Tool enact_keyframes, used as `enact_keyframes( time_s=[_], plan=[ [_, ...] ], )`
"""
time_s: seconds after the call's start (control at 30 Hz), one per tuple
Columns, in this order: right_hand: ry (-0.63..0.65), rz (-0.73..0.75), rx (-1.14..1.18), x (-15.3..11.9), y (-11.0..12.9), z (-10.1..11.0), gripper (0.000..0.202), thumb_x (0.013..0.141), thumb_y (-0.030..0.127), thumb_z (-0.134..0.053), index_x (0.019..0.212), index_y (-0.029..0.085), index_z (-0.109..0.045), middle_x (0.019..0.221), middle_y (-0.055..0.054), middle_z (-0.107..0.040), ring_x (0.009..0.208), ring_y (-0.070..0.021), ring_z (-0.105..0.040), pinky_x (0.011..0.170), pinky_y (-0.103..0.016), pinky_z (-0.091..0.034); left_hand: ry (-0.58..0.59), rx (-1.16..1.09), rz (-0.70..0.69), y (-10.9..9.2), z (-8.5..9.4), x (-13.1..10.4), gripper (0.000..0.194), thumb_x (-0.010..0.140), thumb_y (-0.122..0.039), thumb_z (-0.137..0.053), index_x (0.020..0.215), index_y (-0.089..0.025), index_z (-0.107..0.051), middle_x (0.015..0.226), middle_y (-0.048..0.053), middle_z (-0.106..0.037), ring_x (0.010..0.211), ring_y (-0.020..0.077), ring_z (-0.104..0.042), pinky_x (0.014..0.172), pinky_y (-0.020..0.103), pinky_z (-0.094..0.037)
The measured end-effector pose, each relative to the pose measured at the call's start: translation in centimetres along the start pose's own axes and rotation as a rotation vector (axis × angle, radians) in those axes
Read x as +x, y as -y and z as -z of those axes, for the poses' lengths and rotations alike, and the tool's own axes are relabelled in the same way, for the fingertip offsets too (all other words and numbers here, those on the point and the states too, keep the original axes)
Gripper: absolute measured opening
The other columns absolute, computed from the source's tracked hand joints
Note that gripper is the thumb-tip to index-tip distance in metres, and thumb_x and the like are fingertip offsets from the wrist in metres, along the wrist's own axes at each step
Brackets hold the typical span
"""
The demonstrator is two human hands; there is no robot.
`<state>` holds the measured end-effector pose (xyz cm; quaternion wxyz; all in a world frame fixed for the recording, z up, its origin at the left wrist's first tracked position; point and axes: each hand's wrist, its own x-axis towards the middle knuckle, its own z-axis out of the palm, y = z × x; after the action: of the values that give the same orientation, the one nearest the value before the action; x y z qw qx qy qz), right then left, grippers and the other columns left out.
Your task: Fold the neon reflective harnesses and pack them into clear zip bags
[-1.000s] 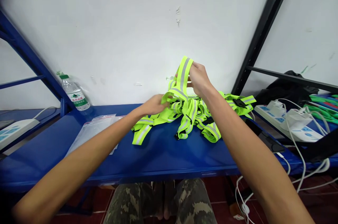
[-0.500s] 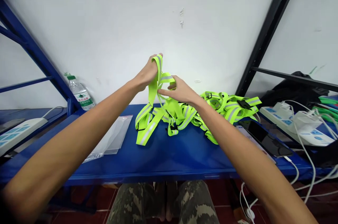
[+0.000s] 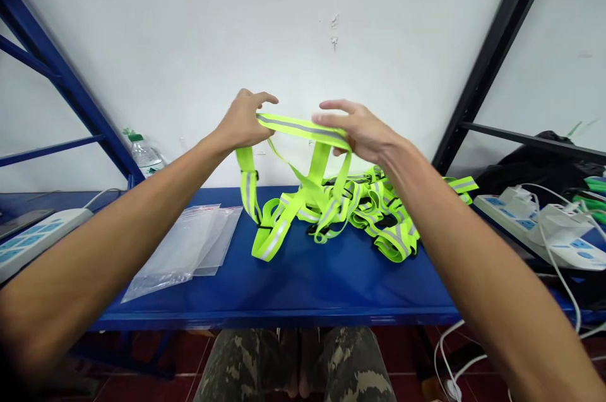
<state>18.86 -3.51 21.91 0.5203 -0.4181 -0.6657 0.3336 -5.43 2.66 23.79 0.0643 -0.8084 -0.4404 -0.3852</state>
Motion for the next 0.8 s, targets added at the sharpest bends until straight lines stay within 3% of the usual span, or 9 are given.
enact_keyframes(
  time_s=[0.1, 0.17, 0.23, 0.3, 0.4, 0.53, 0.63, 0.7, 0.8],
  plan=[
    [-0.015, 0.033, -0.319, 0.8, 0.3, 1.8, 0.044, 0.063, 0.015, -0.082, 0.103, 0.018, -0.064, 0.082, -0.004, -0.059, 0.073, -0.0183, -0.059, 0.065, -0.036, -0.054, -0.092, 0.084, 0.01, 2.9, 0.9, 0.5, 0.046, 0.065, -0.024, -0.072, 0.11, -0.021, -0.06, 0.118, 0.014, -0.051, 0.113, 0.0344, -0.051, 0.091, 0.048, -0.046],
    [-0.106, 0.079, -0.466, 1.5, 0.3, 2.7, 0.039, 0.064, 0.009, -0.078, 0.101, 0.015, -0.065, 0.075, -0.003, -0.057, 0.074, -0.0182, -0.058, 0.07, -0.038, -0.052, -0.098, 0.098, 0.059, 4.4, 1.8, 0.6, 0.048, 0.064, -0.032, -0.075, 0.109, -0.02, -0.062, 0.112, 0.014, -0.054, 0.113, 0.0342, -0.051, 0.09, 0.046, -0.046],
    [-0.277, 0.109, -0.491, 2.3, 0.3, 3.7, 0.029, 0.073, 0.011, -0.071, 0.101, 0.012, -0.064, 0.071, -0.004, -0.055, 0.073, -0.0183, -0.058, 0.07, -0.041, -0.049, 0.01, 0.064, 0.133, 5.0, 2.9, 0.5, 0.051, 0.06, -0.038, -0.078, 0.104, -0.017, -0.065, 0.099, 0.013, -0.059, 0.106, 0.033, -0.055, 0.085, 0.044, -0.048],
    [-0.443, 0.076, -0.404, 3.0, 0.1, 4.8, 0.024, 0.082, 0.016, -0.063, 0.105, 0.009, -0.06, 0.071, -0.006, -0.056, 0.069, -0.0168, -0.058, 0.066, -0.042, -0.047, 0.23, -0.014, 0.206, 5.1, 4.1, 0.1, 0.048, 0.057, -0.038, -0.08, 0.099, -0.017, -0.069, 0.084, 0.009, -0.061, 0.095, 0.0306, -0.059, 0.079, 0.043, -0.048],
    [-0.566, -0.043, -0.209, 3.5, -0.4, 6.5, 0.027, 0.089, 0.028, -0.057, 0.108, 0.01, -0.052, 0.078, -0.01, -0.06, 0.062, -0.0131, -0.057, 0.061, -0.041, -0.046, 0.423, -0.127, 0.285, 4.9, 5.4, -1.0, 0.04, 0.056, -0.032, -0.079, 0.094, -0.021, -0.072, 0.072, 0.006, -0.062, 0.086, 0.0283, -0.063, 0.074, 0.041, -0.047],
    [-0.592, -0.158, -0.106, 3.2, -0.6, 8.5, 0.04, 0.091, 0.053, -0.049, 0.103, 0.015, -0.047, 0.083, -0.018, -0.064, 0.061, -0.0177, -0.063, 0.06, -0.041, -0.047, 0.333, -0.132, 0.399, 5.3, 5.5, -2.1, 0.033, 0.056, -0.032, -0.08, 0.086, -0.021, -0.07, 0.062, 0.004, -0.06, 0.084, 0.0289, -0.063, 0.074, 0.042, -0.045],
    [-0.466, -0.304, -0.118, 2.5, -0.7, 9.3, 0.054, 0.089, 0.066, -0.04, 0.098, 0.014, -0.051, 0.074, -0.021, -0.065, 0.062, -0.0251, -0.066, 0.06, -0.044, -0.049, 0.104, -0.119, 0.552, 5.4, 5.2, -2.3, 0.03, 0.068, -0.044, -0.074, 0.076, -0.017, -0.061, 0.056, 0.003, -0.054, 0.093, 0.0297, -0.058, 0.085, 0.048, -0.04],
    [-0.356, -0.404, -0.189, 2.2, -0.9, 9.6, 0.055, 0.089, 0.065, -0.041, 0.096, 0.012, -0.055, 0.066, -0.021, -0.064, 0.06, -0.0267, -0.066, 0.059, -0.045, -0.049, -0.039, -0.164, 0.663, 5.2, 5.1, -2.1, 0.036, 0.079, -0.051, -0.063, 0.075, -0.016, -0.054, 0.056, 0.003, -0.05, 0.096, 0.0297, -0.053, 0.089, 0.054, -0.036],
    [-0.24, -0.5, -0.28, 2.2, -1.4, 9.5, 0.041, 0.093, 0.05, -0.043, 0.1, 0.013, -0.058, 0.062, -0.016, -0.062, 0.055, -0.0254, -0.064, 0.056, -0.043, -0.048, -0.027, -0.332, 0.785, 4.3, 5.0, -1.5, 0.038, 0.091, -0.052, -0.042, 0.083, -0.016, -0.048, 0.057, 0.002, -0.047, 0.077, 0.0216, -0.054, 0.08, 0.05, -0.042]
  ],
)
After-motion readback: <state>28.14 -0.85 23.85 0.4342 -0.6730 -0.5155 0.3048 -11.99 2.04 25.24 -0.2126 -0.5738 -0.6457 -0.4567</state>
